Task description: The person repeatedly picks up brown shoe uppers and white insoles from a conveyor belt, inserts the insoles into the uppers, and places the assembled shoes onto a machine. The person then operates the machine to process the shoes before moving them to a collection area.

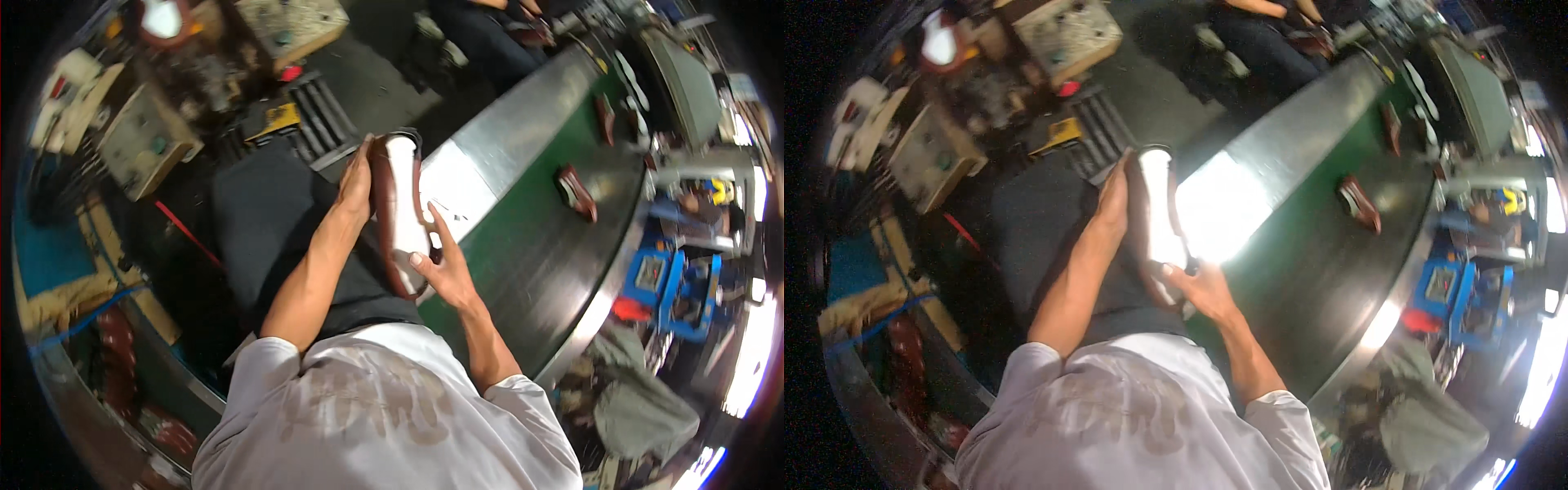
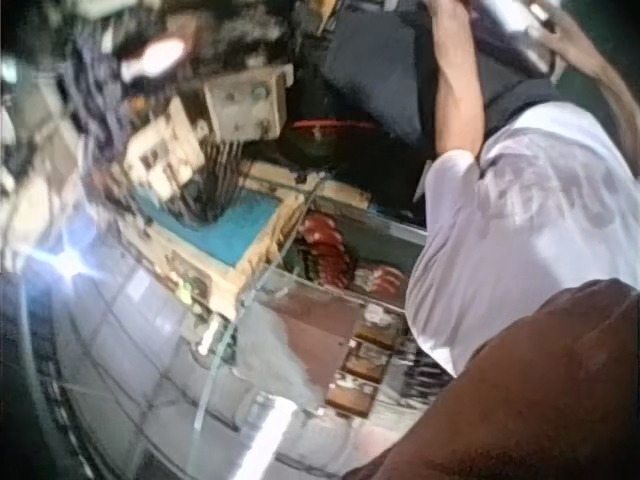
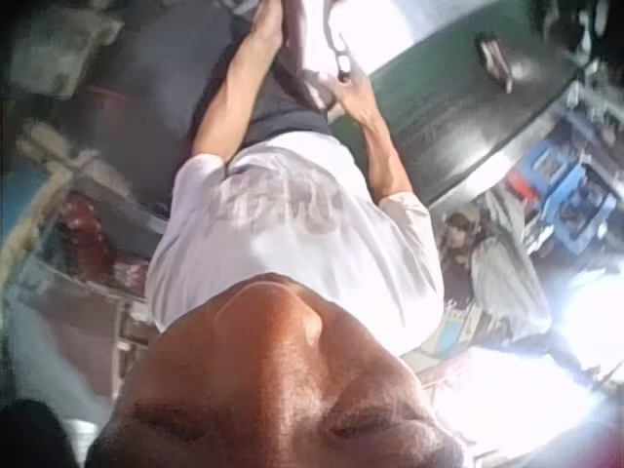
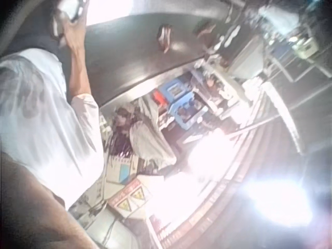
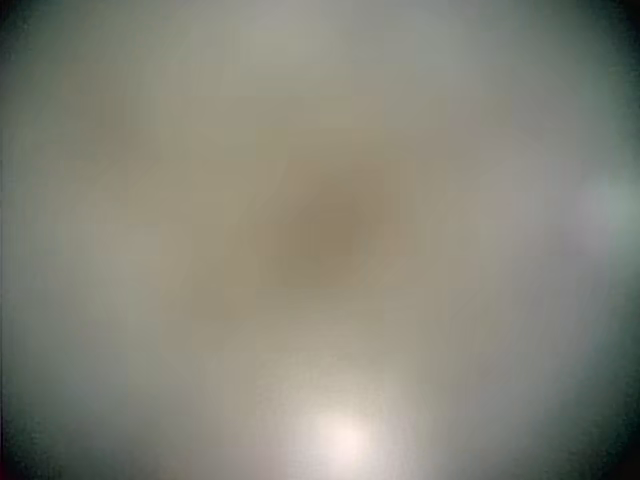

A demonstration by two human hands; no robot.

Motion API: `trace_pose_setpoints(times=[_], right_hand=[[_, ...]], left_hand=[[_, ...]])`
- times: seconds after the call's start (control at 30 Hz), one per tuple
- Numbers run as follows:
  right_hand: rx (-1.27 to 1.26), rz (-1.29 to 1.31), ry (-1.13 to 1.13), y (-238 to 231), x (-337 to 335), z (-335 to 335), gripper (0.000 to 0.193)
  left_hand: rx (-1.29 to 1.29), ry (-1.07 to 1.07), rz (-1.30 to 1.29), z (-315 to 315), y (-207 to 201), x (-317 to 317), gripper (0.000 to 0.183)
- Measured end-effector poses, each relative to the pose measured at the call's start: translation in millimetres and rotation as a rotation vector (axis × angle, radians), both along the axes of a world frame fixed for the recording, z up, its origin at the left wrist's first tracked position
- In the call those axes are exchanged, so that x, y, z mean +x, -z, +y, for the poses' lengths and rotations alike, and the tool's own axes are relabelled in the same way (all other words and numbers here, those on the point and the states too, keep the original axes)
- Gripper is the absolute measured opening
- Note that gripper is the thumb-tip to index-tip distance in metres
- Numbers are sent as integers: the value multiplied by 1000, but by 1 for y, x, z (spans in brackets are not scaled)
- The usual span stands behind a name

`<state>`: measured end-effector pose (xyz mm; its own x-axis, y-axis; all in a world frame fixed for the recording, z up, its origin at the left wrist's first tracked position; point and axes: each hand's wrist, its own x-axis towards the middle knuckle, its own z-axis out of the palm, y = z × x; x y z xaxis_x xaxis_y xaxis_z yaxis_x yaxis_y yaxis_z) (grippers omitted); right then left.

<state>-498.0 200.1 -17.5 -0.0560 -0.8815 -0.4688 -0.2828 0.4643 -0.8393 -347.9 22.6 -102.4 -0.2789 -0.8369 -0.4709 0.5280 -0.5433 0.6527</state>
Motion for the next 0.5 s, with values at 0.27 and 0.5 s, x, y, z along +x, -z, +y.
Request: trace_pose_setpoints(times=[0.27,0.5], right_hand=[[-1,-597,-219,27,133,-87,109],[108,-541,-466,37,159,-92,107]], left_hand=[[-297,-387,-35,-4,-37,173,46],[-485,-347,-497,53,-44,229,53]])
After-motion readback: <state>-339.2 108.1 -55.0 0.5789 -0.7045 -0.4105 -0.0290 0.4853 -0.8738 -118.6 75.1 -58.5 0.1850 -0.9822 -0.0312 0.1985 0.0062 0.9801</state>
